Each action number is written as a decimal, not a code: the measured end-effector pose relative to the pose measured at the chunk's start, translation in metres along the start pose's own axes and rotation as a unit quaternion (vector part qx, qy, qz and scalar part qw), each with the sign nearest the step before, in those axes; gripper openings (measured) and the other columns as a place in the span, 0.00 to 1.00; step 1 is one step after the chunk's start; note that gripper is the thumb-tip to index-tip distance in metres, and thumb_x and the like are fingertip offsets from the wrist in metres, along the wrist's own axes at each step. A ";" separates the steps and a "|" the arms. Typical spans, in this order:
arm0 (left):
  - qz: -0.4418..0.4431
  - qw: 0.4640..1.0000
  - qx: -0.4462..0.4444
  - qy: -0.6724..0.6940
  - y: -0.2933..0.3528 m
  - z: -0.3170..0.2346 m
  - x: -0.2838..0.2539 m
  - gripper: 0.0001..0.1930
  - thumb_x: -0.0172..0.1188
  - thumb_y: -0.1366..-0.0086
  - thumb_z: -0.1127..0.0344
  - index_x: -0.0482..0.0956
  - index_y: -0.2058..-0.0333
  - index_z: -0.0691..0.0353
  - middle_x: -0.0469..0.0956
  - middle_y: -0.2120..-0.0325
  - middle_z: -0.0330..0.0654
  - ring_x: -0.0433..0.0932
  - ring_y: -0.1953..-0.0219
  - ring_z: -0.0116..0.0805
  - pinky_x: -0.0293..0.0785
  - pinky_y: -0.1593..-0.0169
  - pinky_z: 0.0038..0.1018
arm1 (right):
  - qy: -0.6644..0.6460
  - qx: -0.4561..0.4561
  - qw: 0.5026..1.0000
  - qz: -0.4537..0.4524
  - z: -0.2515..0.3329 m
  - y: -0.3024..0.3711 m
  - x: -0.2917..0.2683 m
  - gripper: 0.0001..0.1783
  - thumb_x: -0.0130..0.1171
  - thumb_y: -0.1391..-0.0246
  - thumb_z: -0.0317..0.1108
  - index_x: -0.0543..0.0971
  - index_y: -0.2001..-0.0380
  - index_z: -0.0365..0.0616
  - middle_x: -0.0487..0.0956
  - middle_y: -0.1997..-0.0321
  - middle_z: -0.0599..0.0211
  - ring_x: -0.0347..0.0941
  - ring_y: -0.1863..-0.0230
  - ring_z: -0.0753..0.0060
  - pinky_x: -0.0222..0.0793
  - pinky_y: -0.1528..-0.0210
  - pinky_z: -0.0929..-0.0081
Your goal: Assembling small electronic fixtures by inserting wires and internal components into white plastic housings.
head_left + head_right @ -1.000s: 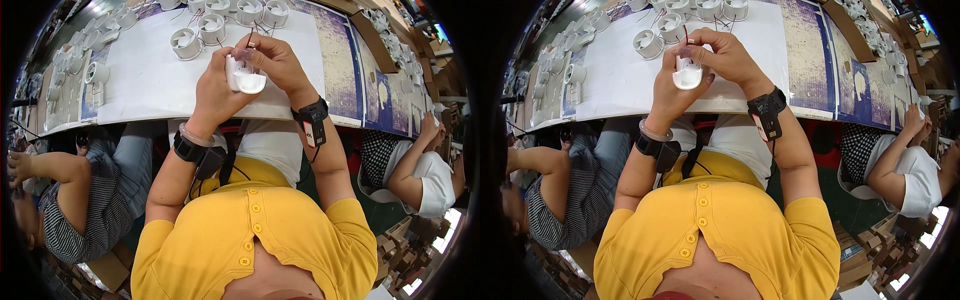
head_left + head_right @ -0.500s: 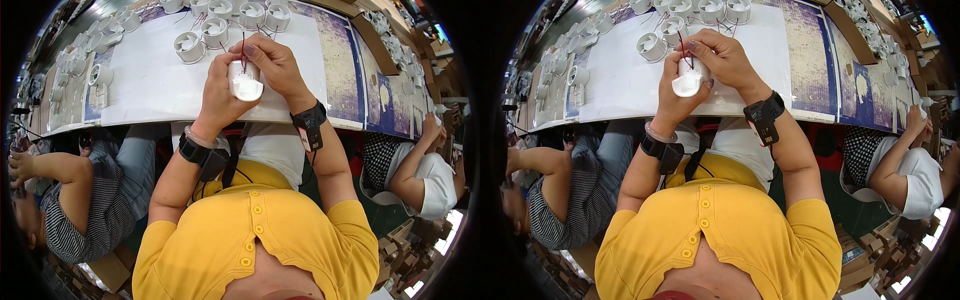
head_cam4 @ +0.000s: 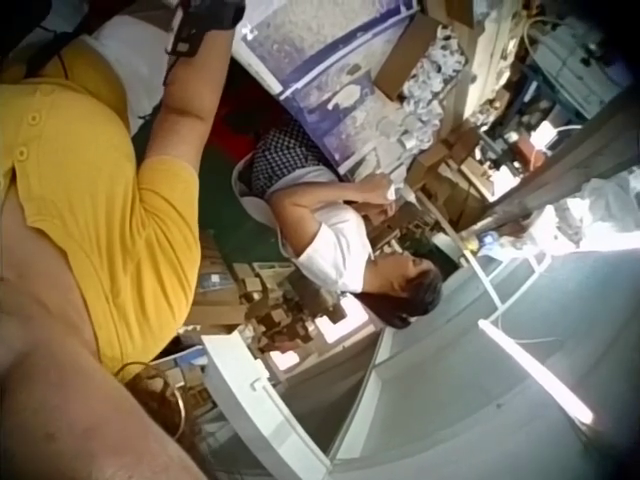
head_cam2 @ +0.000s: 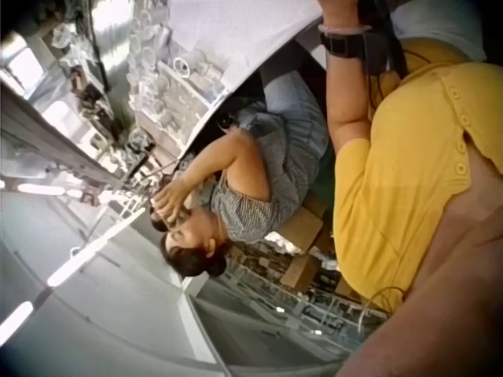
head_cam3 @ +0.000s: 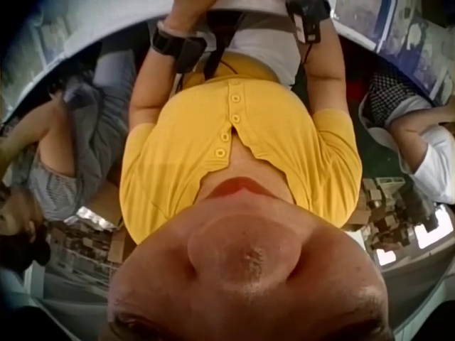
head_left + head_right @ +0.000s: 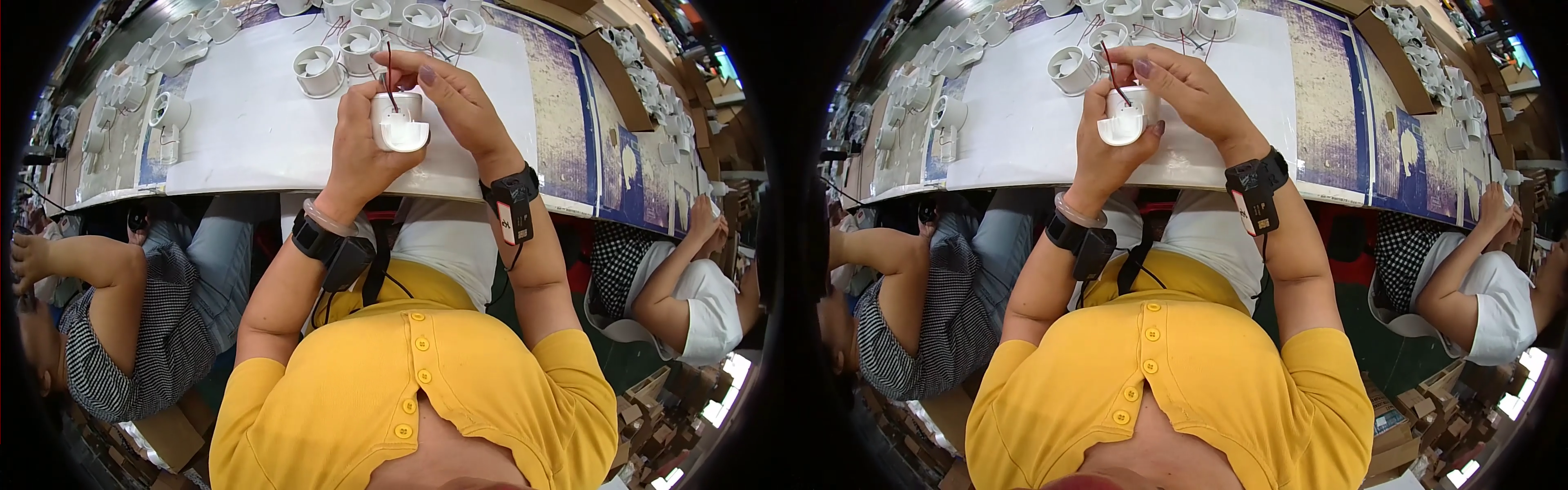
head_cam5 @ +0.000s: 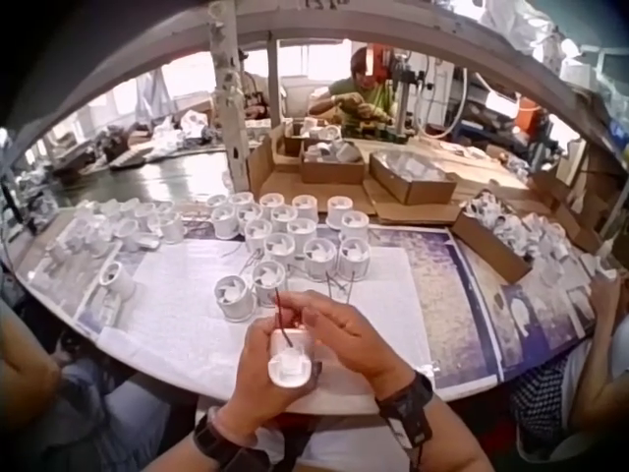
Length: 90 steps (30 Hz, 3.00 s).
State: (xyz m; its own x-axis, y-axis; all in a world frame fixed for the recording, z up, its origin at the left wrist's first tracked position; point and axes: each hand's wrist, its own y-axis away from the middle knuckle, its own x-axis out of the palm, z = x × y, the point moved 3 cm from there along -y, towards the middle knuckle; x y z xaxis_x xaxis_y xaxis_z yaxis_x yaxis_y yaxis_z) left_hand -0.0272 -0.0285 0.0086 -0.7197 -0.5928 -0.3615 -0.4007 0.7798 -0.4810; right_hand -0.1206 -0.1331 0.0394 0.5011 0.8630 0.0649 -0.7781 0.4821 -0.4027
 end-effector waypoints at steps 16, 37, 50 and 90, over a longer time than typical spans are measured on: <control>0.034 0.999 0.037 0.018 -0.004 0.000 0.003 0.34 0.74 0.59 0.65 0.70 0.52 0.64 0.72 0.57 0.46 0.70 0.52 0.46 0.68 0.48 0.35 | 0.132 -0.059 0.989 -0.026 0.002 -0.003 -0.009 0.10 0.58 0.39 0.32 0.83 0.58 0.42 0.79 0.63 0.74 0.73 0.62 0.83 0.69 0.58 0.85; 0.033 0.977 0.018 0.210 -0.007 -0.003 0.012 0.47 0.66 0.52 0.72 0.47 0.37 0.64 0.64 0.46 0.48 0.68 0.47 0.39 0.68 0.44 0.32 | -0.088 0.057 0.993 -0.060 -0.010 0.000 -0.005 0.19 0.47 0.33 0.40 0.77 0.53 0.35 0.78 0.57 0.66 0.72 0.54 0.77 0.68 0.51 0.79; 0.042 0.994 0.043 0.093 -0.007 0.007 0.016 0.55 0.70 0.57 0.69 0.42 0.35 0.64 0.53 0.38 0.54 0.66 0.43 0.47 0.66 0.41 0.35 | -0.028 0.087 0.995 -0.045 -0.023 0.003 -0.006 0.09 0.52 0.39 0.31 0.80 0.64 0.37 0.80 0.66 0.73 0.73 0.64 0.85 0.69 0.58 0.84; 0.005 0.924 0.073 0.376 -0.014 -0.041 0.014 0.25 0.61 0.41 0.69 0.63 0.46 0.61 0.59 0.38 0.51 0.59 0.36 0.39 0.57 0.35 0.34 | -0.345 0.005 0.916 -0.205 0.001 0.015 0.009 0.12 0.48 0.34 0.37 0.74 0.59 0.40 0.77 0.59 0.63 0.74 0.54 0.71 0.71 0.49 0.75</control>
State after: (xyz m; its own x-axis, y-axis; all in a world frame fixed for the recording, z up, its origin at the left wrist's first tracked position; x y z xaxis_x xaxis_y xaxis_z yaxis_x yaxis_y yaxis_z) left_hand -0.0551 -0.0398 0.0425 -0.9356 -0.2354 0.2631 -0.3499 0.7173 -0.6025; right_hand -0.1278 -0.1182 0.0345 0.3966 0.4974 0.7715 -0.5824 0.7860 -0.2074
